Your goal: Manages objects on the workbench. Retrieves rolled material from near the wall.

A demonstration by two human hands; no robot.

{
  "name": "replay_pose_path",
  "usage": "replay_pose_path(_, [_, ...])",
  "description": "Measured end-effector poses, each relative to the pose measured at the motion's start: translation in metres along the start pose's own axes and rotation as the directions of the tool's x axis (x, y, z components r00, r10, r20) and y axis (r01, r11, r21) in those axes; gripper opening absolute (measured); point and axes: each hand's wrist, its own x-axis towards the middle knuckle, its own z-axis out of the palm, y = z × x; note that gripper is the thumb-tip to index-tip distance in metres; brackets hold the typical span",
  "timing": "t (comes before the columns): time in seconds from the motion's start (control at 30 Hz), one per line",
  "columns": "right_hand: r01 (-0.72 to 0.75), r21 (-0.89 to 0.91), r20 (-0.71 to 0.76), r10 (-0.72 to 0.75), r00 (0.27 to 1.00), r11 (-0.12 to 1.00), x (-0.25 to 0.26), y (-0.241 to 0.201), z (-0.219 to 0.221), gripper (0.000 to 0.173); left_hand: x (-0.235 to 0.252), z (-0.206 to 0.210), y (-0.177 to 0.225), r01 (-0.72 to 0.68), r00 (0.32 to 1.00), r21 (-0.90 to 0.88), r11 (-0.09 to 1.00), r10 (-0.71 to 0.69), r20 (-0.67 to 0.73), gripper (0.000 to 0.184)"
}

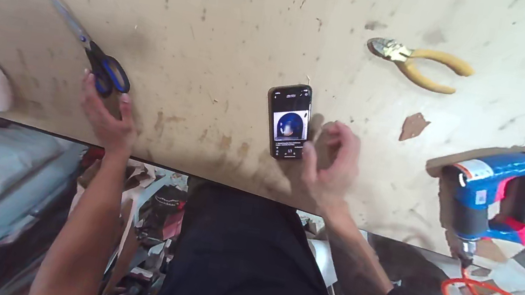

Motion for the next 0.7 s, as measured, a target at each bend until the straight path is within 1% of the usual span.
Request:
replay_pose_path(0.07, [0.009,-0.058,-0.066,-0.013,0.998,0.998,0.016,0.014,-0.006,0.048,0.0,-0.001,0.0,0.008,1.0,0.012,1.0,-0.008,0.005,0.074])
replay_pose_path(0.13, [-0.026,-0.087,-0.133,0.015,0.991,0.996,0.023,0.019,-0.004,0.041,0.001,-0.002,0.0,0.014,1.0,0.028,1.0,-0.014,0.025,0.074])
replay_pose_path(0.17, [-0.047,-0.102,-0.143,0.032,0.989,0.994,0.024,0.018,-0.002,0.04,0.0,-0.002,-0.001,0.019,0.999,0.033,0.999,-0.02,0.028,0.075])
replay_pose_path(0.27, [-0.064,-0.165,-0.147,0.04,0.988,0.984,0.022,0.015,0.003,0.039,-0.002,0.001,-0.005,0.033,0.999,0.028,0.999,-0.034,0.024,0.078])
replay_pose_path(0.4, [-0.066,-0.185,-0.172,0.034,0.984,0.98,0.024,0.016,0.009,0.036,0.002,-0.002,-0.006,0.027,0.999,0.041,0.999,-0.029,0.029,0.077])
replay_pose_path(0.47, [-0.095,-0.207,-0.142,0.066,0.988,0.974,0.024,0.015,0.003,0.038,0.0,-0.002,0.005,0.077,0.994,0.065,0.995,-0.082,0.077,0.079])
replay_pose_path(0.5, [-0.114,-0.222,-0.104,0.092,0.99,0.968,0.022,0.012,-0.004,0.04,-0.005,-0.002,0.01,0.114,0.987,0.081,0.99,-0.122,0.103,0.081])
replay_pose_path(0.53, [-0.114,-0.217,-0.079,0.099,0.992,0.97,0.024,0.006,-0.004,0.041,-0.006,-0.006,0.01,0.137,0.983,0.094,0.986,-0.147,0.106,0.081])
replay_pose_path(0.63, [-0.08,-0.198,-0.06,0.069,0.996,0.977,0.028,-0.005,-0.004,0.041,0.001,-0.015,0.011,0.162,0.985,0.122,0.979,-0.168,0.042,0.078])
replay_pose_path(0.7, [-0.095,-0.201,-0.07,0.083,0.994,0.975,0.027,-0.003,-0.004,0.045,0.008,-0.018,0.021,0.155,0.988,0.141,0.978,-0.156,-0.008,0.078])
